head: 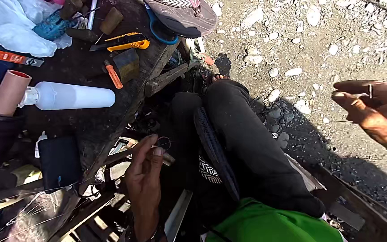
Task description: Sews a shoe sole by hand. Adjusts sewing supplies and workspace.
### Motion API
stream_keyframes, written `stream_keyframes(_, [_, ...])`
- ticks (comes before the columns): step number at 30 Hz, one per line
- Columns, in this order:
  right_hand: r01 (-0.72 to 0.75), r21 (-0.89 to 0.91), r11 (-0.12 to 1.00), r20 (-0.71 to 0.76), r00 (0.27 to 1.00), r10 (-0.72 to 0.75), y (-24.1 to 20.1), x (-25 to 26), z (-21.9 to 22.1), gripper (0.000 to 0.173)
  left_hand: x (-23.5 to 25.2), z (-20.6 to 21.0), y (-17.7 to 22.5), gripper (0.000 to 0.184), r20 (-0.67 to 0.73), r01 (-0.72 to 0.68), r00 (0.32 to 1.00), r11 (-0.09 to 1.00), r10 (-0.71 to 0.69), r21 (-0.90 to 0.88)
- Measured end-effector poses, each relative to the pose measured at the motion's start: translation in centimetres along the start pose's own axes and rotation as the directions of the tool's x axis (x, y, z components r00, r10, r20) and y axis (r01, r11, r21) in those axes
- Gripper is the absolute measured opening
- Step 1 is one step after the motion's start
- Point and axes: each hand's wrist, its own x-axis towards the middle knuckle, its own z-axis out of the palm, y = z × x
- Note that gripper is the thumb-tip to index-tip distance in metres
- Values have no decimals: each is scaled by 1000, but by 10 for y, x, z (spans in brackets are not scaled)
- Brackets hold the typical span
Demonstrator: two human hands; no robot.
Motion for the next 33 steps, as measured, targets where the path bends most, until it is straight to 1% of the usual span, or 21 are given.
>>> stream_keyframes(1, [120,209,971,25,991,-128,-32,-1,31,32,2,16,14,34,84,-52,995,991,63,-121])
stream_keyframes(2, [195,404,894,69,968,-243,-64,-5,59,25,5,29,25,36,165,-79,980,980,110,-183])
stream_keyframes(3, [243,526,815,124,926,-356,-91,-8,83,25,9,40,34,37,226,-100,964,978,142,-186])
stream_keyframes(5, [297,573,763,205,850,-485,-127,-13,117,32,13,50,45,32,258,-122,956,988,142,-95])
stream_keyframes(9, [264,650,712,208,839,-502,-147,-14,137,18,21,43,50,19,251,-135,959,991,130,0])
stream_keyframes(12, [291,698,654,177,815,-551,-147,-14,138,18,23,38,55,18,288,-112,951,994,110,-8])
stream_keyframes(15, [337,679,652,149,807,-572,-147,-15,143,19,21,36,55,24,271,-55,960,994,77,-90])
stream_keyframes(18, [289,670,684,197,819,-539,-149,-13,145,19,23,32,53,25,281,-39,958,995,64,-95])
stream_keyframes(21, [207,677,706,263,828,-496,-151,-8,141,18,24,20,52,21,387,-68,921,997,46,43])
stream_keyframes(22, [193,676,711,280,825,-490,-151,-6,139,18,24,17,49,22,385,-75,921,996,52,46])
stream_keyframes(23, [178,668,723,311,815,-488,-150,-3,136,19,24,15,46,24,374,-70,925,998,66,-2])
stream_keyframes(24, [159,651,742,362,794,-488,-148,0,132,21,23,12,42,25,363,-47,928,992,86,-115])
stream_keyframes(25, [138,624,769,435,756,-489,-144,1,127,25,22,11,38,25,348,0,931,955,108,-296])
stream_keyframes(26, [118,601,791,526,687,-502,-141,2,120,33,19,13,34,25,332,74,935,848,123,-524])
stream_keyframes(27, [96,611,786,608,579,-543,-138,2,114,40,15,19,34,27,305,144,942,654,138,-742])
stream_keyframes(28, [60,664,745,644,460,-611,-139,3,110,43,11,26,37,30,266,187,955,428,132,-884])
stream_keyframes(29, [2,735,679,626,382,-679,-142,2,107,41,9,33,41,33,234,197,966,272,108,-942])
stream_keyframes(30, [-52,804,593,565,378,-733,-148,0,105,38,9,39,43,35,211,191,975,230,66,-954])
stream_keyframes(31, [-53,855,517,485,437,-758,-154,0,103,36,10,42,42,34,195,180,981,291,22,-940])
stream_keyframes(32, [37,862,506,413,529,-742,-161,2,98,36,12,44,41,33,163,152,987,456,-16,-877])
stream_keyframes(33, [205,786,583,351,627,-695,-168,3,94,36,12,46,40,32,117,108,993,649,-28,-754])
